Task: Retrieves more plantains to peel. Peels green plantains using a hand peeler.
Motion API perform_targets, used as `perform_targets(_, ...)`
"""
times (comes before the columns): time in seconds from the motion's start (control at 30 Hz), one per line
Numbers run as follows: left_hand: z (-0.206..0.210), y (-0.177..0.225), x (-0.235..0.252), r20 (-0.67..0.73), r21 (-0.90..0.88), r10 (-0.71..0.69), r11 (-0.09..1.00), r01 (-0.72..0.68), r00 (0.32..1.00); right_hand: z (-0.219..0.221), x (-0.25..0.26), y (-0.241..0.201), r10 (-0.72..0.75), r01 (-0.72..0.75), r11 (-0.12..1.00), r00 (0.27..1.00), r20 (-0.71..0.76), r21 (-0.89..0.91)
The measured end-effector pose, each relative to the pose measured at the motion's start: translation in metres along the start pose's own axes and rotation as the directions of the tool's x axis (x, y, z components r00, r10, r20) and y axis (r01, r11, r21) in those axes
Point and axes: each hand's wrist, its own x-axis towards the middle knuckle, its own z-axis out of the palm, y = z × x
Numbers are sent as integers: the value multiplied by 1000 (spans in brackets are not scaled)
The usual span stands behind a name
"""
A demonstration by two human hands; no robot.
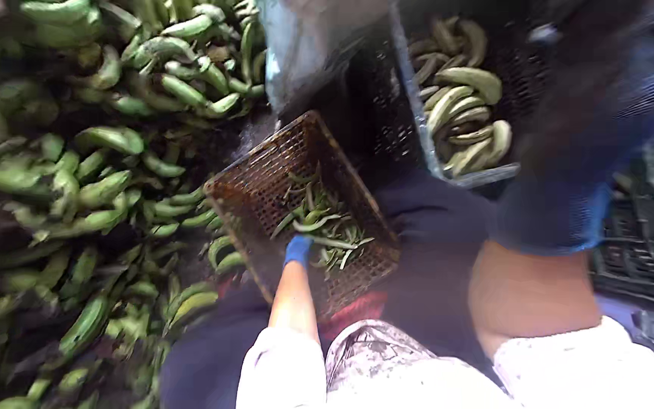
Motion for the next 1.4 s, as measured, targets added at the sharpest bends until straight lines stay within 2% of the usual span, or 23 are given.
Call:
perform_targets(0.1, 45, -3, 23, -115, -47, -67, 997, 62, 991, 34, -19, 2, -14, -18, 955, 994, 106, 298)
perform_targets(0.13, 49, -4, 26, -154, -50, -87, 996, 80, 984, 42, -26, 4, 1, -60, 950, 982, 188, 306)
perform_targets(0.2, 39, -6, 27, -202, -66, -87, 995, 75, 976, 43, -34, -3, 43, -110, 982, 922, 384, 155)
perform_targets(0.23, 26, -3, 26, -236, -90, -62, 995, 42, 970, 45, -32, -3, 29, -85, 989, 915, 403, 122)
perform_targets(0.37, -54, 25, 9, -455, -267, 122, 927, -265, 882, 41, -22, 3, 80, -138, 979, 935, 346, 147)
perform_targets(0.43, -84, 40, -16, -561, -267, 260, 841, -470, 786, 37, -18, 9, 121, -198, 955, 941, 317, 223)
perform_targets(0.5, -111, 49, -56, -646, -204, 402, 729, -654, 649, 33, -16, 15, 157, -250, 923, 939, 307, 293)
perform_targets(0.6, -155, 55, -126, -744, -215, 494, 459, -862, 449, 28, -14, 14, 193, -299, 860, 940, 280, 412)
perform_targets(0.7, -170, 43, -191, -824, -338, 494, -34, -940, 278, 25, -10, 8, 216, -344, 743, 935, 281, 574)
perform_targets(0.73, -169, 42, -204, -840, -389, 472, -183, -903, 267, 27, -10, 5, 227, -361, 718, 930, 290, 596)
perform_targets(0.8, -154, 47, -215, -820, -561, 404, -422, -712, 406, 33, -18, -10, 265, -395, 699, 917, 298, 596)
perform_targets(0.87, -140, 57, -216, -737, -673, 424, -540, -506, 526, 40, -47, -19, 253, -412, 716, 905, 341, 563)
perform_targets(0.93, -133, 60, -221, -696, -704, 381, -528, -474, 609, 41, -102, -19, 264, -477, 724, 859, 439, 498)
perform_targets(0.97, -131, 57, -225, -694, -711, 346, -471, -522, 632, 38, -135, -15, 295, -506, 761, 827, 480, 405)
perform_targets(1.07, -130, 45, -238, -765, -639, 295, -238, -732, 572, 34, -192, -20, 371, -524, 846, 711, 598, 98)
perform_targets(1.1, -128, 43, -243, -786, -603, 282, -155, -783, 550, 36, -196, -35, 313, -477, 869, 736, 600, 132)
perform_targets(1.13, -126, 41, -246, -805, -569, 274, -102, -816, 527, 38, -193, -54, 201, -415, 868, 796, 572, 272)
perform_targets(1.2, -122, 38, -248, -824, -517, 303, -54, -854, 479, 41, -170, -85, -66, -260, 759, 881, 468, 597)
perform_targets(1.23, -121, 37, -249, -824, -507, 321, -48, -861, 467, 42, -158, -95, -143, -231, 692, 885, 444, 684)
perform_targets(1.27, -121, 35, -252, -817, -508, 341, -45, -860, 464, 43, -153, -94, -172, -209, 713, 873, 456, 669)
perform_targets(1.3, -122, 31, -256, -808, -520, 365, -72, -851, 462, 41, -159, -81, -153, -197, 822, 827, 541, 533)
perform_targets(1.33, -125, 25, -260, -796, -540, 390, -114, -834, 462, 39, -172, -61, -32, -257, 914, 724, 689, 313)
perform_targets(1.4, -139, 16, -263, -759, -613, 442, -235, -754, 479, 38, -197, -23, 293, -447, 886, 326, 899, -127)
